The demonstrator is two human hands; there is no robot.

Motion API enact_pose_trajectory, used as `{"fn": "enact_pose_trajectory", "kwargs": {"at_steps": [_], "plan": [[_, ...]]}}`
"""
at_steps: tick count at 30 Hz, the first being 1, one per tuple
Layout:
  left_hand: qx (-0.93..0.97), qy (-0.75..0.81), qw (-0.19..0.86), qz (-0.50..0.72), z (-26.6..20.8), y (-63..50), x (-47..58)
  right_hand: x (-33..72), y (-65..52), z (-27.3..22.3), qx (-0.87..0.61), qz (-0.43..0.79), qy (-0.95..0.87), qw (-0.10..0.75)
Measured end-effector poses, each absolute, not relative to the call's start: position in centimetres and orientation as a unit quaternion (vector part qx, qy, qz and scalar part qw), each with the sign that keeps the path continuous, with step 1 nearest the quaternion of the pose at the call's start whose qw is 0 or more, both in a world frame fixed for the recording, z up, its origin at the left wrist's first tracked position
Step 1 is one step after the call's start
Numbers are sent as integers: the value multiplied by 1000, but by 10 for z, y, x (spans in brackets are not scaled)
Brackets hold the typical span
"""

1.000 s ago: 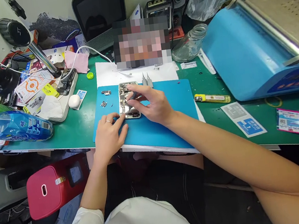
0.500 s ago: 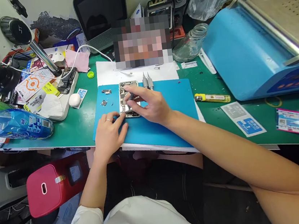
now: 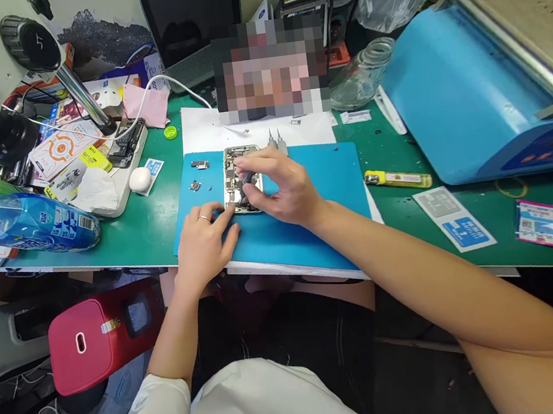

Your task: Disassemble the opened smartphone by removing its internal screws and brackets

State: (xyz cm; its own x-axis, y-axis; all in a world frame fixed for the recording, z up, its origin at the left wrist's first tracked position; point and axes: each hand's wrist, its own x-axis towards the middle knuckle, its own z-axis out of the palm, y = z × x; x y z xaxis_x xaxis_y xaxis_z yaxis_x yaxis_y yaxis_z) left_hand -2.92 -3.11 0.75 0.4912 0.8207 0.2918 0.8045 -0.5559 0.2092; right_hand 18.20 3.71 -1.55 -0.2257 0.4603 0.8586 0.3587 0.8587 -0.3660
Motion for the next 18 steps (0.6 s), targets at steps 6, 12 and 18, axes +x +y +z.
{"fn": "enact_pose_trajectory", "kwargs": {"at_steps": [6, 12, 18], "plan": [[864, 471, 24, 176, 8, -31, -29, 182, 38, -13, -268, 34, -773, 574], [865, 468, 22, 180, 7, -31, -30, 181, 36, -13, -260, 29, -785, 561], [865, 467, 23, 183, 8, -31, -29, 180, 35, -12, -276, 33, -780, 561]]}}
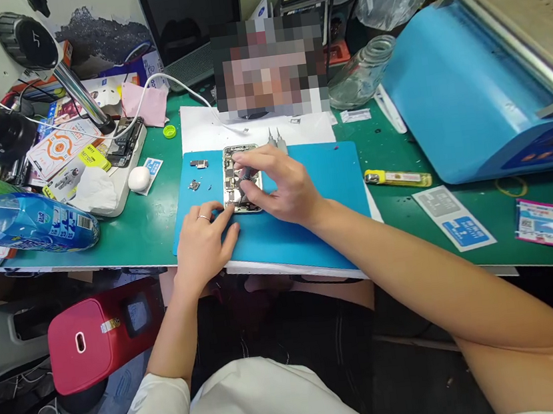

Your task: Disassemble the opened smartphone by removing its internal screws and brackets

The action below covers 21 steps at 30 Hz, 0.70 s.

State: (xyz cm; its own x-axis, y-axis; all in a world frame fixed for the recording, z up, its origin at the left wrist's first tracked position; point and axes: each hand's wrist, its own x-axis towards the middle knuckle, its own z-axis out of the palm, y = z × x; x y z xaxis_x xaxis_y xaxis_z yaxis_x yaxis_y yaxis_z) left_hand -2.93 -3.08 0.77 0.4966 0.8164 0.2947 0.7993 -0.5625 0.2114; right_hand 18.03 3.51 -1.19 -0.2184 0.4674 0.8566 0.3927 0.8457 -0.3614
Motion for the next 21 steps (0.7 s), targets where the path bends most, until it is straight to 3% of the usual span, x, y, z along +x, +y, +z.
{"fn": "enact_pose_trajectory", "kwargs": {"at_steps": [21], "plan": [[865, 470, 27, 173, 7, -31, -29, 181, 34, -12, -275, 48, -788, 549]]}}
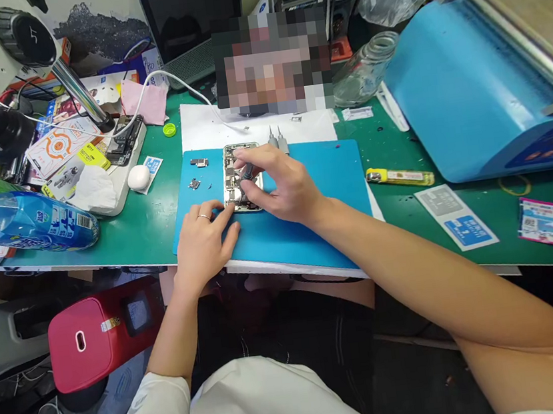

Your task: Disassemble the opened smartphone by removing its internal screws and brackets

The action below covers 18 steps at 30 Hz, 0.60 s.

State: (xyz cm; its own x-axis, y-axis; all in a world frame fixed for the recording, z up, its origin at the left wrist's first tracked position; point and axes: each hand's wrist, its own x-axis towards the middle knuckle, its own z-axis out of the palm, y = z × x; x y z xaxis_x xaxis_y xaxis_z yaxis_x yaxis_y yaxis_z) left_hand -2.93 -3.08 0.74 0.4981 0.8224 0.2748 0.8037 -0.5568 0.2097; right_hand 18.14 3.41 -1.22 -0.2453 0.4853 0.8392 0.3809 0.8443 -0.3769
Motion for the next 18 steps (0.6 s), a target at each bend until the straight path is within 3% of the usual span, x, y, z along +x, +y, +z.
{"fn": "enact_pose_trajectory", "kwargs": {"at_steps": [18], "plan": [[865, 471, 31, 173, 10, -31, -28, 183, 34, -16, -302, 46, -802, 514]]}}
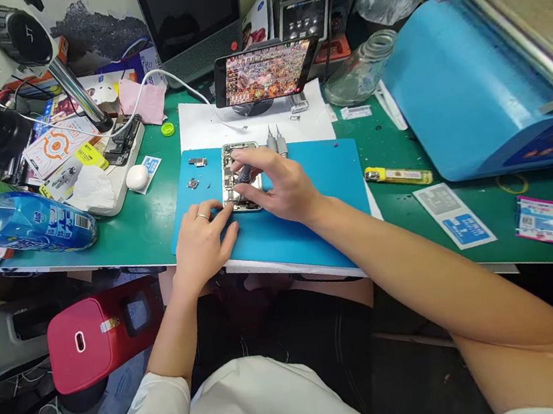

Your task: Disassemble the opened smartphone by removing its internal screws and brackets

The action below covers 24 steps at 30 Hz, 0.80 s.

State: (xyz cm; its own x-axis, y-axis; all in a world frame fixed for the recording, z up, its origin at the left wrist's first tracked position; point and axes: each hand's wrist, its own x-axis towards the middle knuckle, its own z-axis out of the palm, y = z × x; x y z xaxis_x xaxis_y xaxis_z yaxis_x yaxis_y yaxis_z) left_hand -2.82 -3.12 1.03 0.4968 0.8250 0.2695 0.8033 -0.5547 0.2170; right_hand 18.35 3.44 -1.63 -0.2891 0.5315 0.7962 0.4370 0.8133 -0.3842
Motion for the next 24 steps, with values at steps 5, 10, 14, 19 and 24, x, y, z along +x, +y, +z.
{"fn": "enact_pose_trajectory", "kwargs": {"at_steps": [5, 10, 14, 19, 24], "plan": [[865, 468, 28, 177, 10, -31, -28, 183, 33, -15, -298, 55, -795, 525], [864, 470, 31, 178, 9, -31, -29, 185, 33, -19, -311, 74, -799, 509], [866, 467, 32, 177, 9, -31, -29, 184, 32, -19, -317, 91, -790, 516], [863, 472, 38, 176, 10, -31, -28, 185, 31, -18, -319, 96, -793, 510], [863, 472, 36, 176, 10, -31, -28, 185, 32, -17, -327, 87, -793, 506]]}}
